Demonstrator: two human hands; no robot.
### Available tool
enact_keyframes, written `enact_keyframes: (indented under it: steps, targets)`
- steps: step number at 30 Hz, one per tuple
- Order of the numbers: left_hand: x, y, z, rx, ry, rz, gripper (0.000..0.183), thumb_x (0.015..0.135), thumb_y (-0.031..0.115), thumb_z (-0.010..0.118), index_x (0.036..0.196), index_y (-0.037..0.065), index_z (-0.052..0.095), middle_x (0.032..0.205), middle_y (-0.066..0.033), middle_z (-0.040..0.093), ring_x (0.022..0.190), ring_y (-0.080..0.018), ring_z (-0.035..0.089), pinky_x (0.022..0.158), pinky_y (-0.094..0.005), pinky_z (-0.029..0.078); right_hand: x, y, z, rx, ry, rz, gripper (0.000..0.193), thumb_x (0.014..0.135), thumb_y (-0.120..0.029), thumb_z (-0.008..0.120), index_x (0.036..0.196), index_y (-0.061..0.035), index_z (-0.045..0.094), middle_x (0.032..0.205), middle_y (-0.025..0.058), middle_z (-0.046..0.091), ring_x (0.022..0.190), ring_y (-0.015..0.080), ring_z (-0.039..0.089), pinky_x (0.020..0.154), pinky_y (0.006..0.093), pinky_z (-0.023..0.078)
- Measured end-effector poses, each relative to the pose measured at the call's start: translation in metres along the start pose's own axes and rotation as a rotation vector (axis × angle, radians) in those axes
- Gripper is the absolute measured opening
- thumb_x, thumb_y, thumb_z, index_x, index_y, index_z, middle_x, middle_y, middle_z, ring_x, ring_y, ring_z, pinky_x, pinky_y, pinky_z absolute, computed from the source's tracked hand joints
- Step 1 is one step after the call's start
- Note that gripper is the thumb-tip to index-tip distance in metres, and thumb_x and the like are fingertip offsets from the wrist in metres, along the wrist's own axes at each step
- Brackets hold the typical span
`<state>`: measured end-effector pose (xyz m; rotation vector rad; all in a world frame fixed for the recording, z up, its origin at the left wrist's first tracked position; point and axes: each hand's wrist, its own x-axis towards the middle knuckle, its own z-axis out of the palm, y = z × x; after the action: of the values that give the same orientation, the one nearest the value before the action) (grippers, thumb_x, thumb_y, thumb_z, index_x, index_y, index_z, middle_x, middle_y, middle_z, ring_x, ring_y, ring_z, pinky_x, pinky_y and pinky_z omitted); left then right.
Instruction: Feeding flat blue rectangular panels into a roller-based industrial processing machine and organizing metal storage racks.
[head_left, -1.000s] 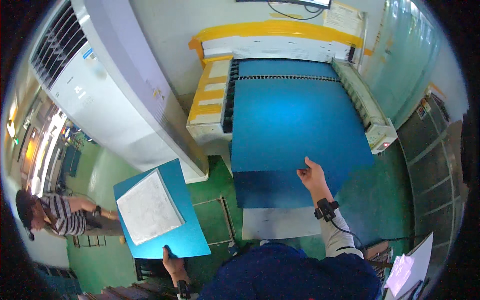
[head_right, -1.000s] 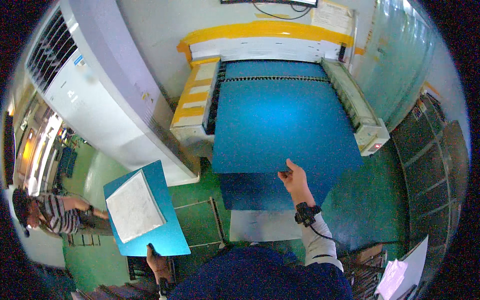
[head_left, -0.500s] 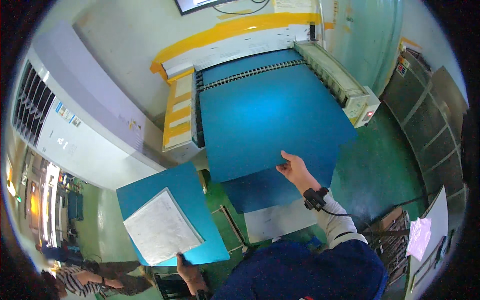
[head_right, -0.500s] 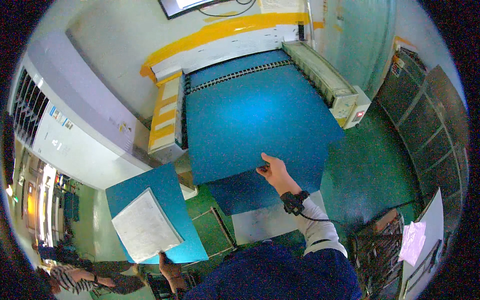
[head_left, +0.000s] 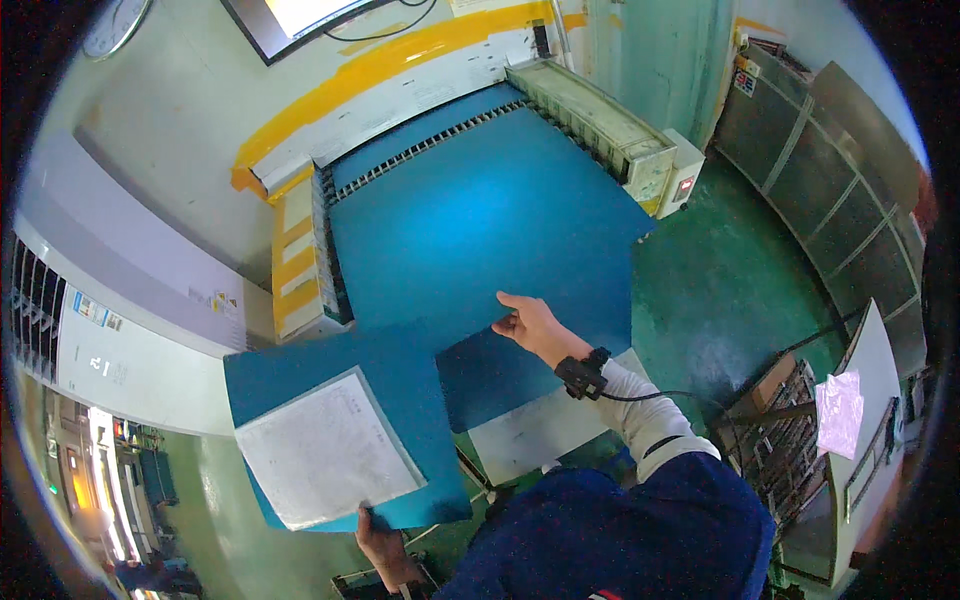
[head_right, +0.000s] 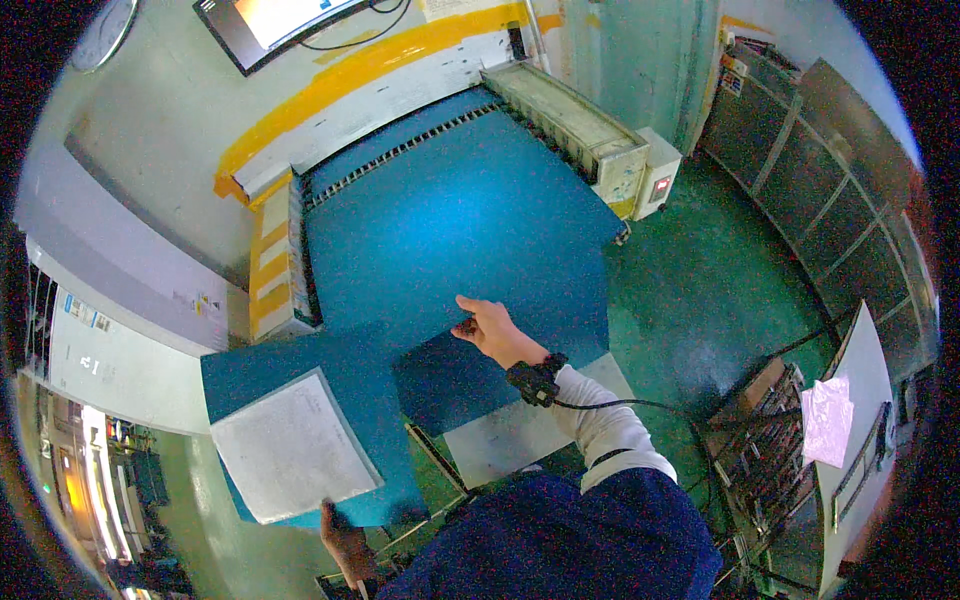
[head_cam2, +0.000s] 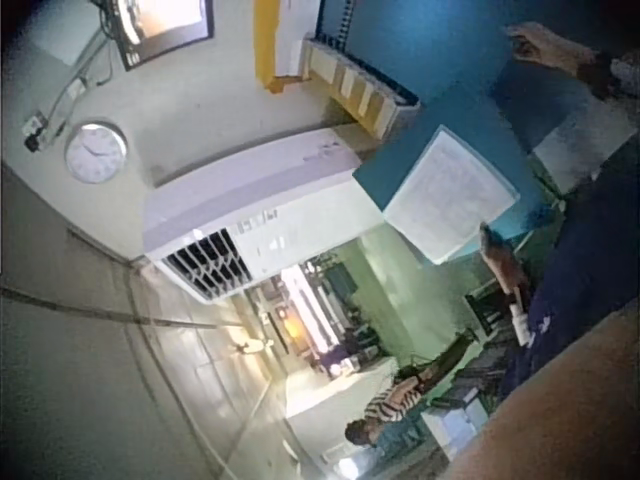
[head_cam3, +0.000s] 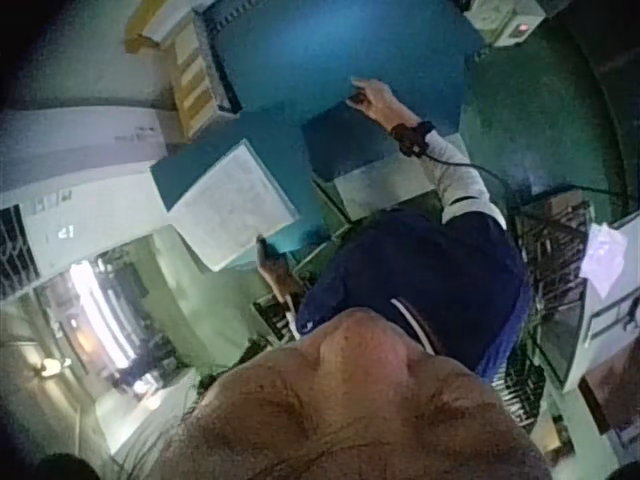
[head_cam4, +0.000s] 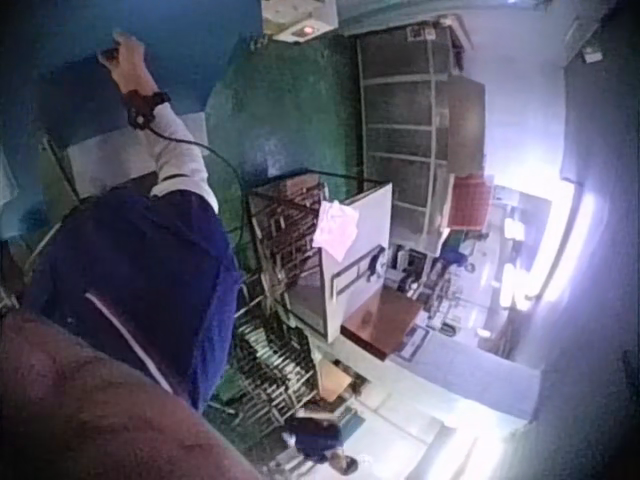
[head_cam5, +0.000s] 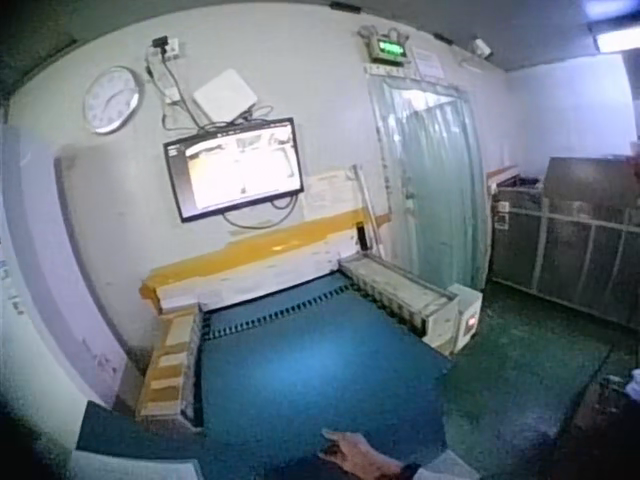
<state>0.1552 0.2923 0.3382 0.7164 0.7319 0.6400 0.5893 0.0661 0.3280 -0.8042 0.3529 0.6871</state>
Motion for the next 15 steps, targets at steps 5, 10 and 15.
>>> enact_keyframes:
  steps: [5, 10, 15]
  targets:
    - [0.013, -0.005, 0.009, 0.272, -0.060, 0.051, 0.035, 0.089, 0.024, 0.061, 0.112, -0.002, 0.059, 0.111, -0.0130, 0.062, 0.104, -0.0270, 0.059, 0.090, -0.0445, 0.049, -0.033, -0.005, 0.000, -0.111, -0.154, 0.039, 0.041, 0.084, -0.036, 0.071, 0.104, -0.0048, 0.053, 0.090, 0.0091, 0.056, 0.080, 0.0231, 0.061, 0.073, 0.0414, 0.052]
    - [0.015, 0.009, 0.054, 0.099, -0.012, -0.111, 0.037, 0.089, 0.015, 0.060, 0.120, -0.004, 0.054, 0.118, -0.0132, 0.059, 0.107, -0.0257, 0.057, 0.094, -0.0447, 0.047, -0.085, 0.021, -0.006, -0.323, -0.342, 0.138, 0.052, 0.090, -0.050, 0.057, 0.118, -0.0070, 0.051, 0.102, 0.0077, 0.059, 0.090, 0.0208, 0.061, 0.077, 0.0376, 0.051]
    - [0.027, 0.011, 0.057, 0.451, -0.171, 0.118, 0.040, 0.088, 0.005, 0.060, 0.127, 0.000, 0.048, 0.114, -0.0110, 0.058, 0.105, -0.0235, 0.058, 0.087, -0.0406, 0.050, -0.105, 0.067, -0.027, -0.336, -0.391, 0.123, 0.056, 0.089, -0.048, 0.059, 0.128, -0.0093, 0.048, 0.116, 0.0087, 0.059, 0.096, 0.0220, 0.061, 0.078, 0.0425, 0.051]
